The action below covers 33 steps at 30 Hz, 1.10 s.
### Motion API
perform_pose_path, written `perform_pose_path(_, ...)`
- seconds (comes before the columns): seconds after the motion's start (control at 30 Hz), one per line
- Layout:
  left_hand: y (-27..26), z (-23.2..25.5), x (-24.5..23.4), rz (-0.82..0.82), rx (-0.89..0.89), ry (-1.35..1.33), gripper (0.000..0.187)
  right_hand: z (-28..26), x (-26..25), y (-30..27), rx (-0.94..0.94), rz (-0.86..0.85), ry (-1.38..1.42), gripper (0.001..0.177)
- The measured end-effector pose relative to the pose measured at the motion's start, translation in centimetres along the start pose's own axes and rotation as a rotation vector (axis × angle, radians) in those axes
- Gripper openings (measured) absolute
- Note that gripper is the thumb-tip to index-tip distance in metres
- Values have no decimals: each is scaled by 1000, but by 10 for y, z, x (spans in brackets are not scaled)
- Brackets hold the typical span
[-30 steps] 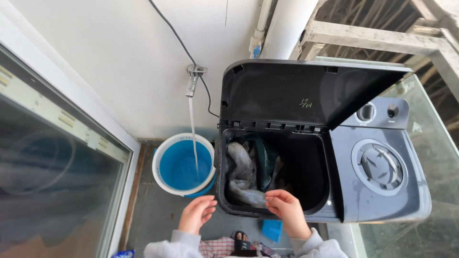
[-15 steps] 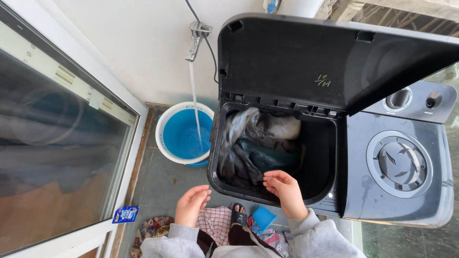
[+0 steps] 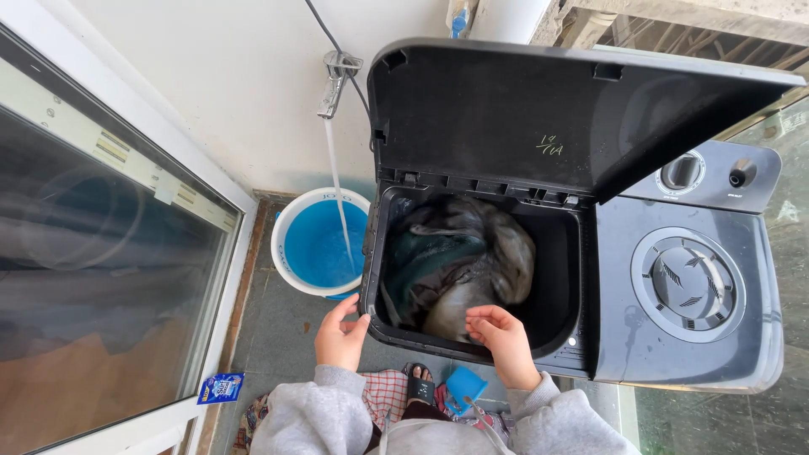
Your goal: The person loads clothes into a top-loading washing machine, adds detergent, and pours water from a bucket into the machine. They repeatedly fill the bucket from a tap and pour water over the clothes, adjusting the load by hand.
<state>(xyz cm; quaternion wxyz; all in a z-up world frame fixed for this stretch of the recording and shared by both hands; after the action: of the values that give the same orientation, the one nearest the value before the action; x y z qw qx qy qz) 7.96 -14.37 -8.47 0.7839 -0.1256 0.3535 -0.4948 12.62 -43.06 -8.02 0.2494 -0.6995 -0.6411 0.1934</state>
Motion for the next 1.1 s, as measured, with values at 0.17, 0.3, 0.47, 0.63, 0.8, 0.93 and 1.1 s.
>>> perform_pose_path(0.17,8,3,0,5,14,83,45,-4,0,-1,27,1,8,16)
perform_pose_path(0.3,9,3,-1,-7,2,85,45,-4,1,-1,16,-8,6,15)
perform_pose_path(0.47,7,9,-4,-16,-19,98,45,-2,3,2,0,-16,-17,16)
perform_pose_path(0.63,5,15,-6,-40,-28,125,44,-1,5,4,-4,-13,-28,15)
perform_pose_path(0.8,8,17,-5,-35,-21,135,44,2,3,7,0,-18,-8,16)
perform_pose_path(0.93,6,18,-6,-37,-35,111,44,5,2,10,5,-21,5,16)
perform_pose_path(1.1,4,22,-7,-42,-48,114,44,-1,4,7,20,-21,-6,16)
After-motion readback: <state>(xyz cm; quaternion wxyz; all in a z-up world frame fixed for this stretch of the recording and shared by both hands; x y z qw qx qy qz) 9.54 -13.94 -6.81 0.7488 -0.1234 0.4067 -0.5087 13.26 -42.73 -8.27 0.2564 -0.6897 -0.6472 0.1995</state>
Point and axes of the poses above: each hand's wrist, its own y-axis towards the middle knuckle, its own x-axis out of the palm, z = x × y, the point moved 2 cm from there along y, towards the middle knuckle, and after that the axes turned 2 degrees about y, right-handed, at the moved point
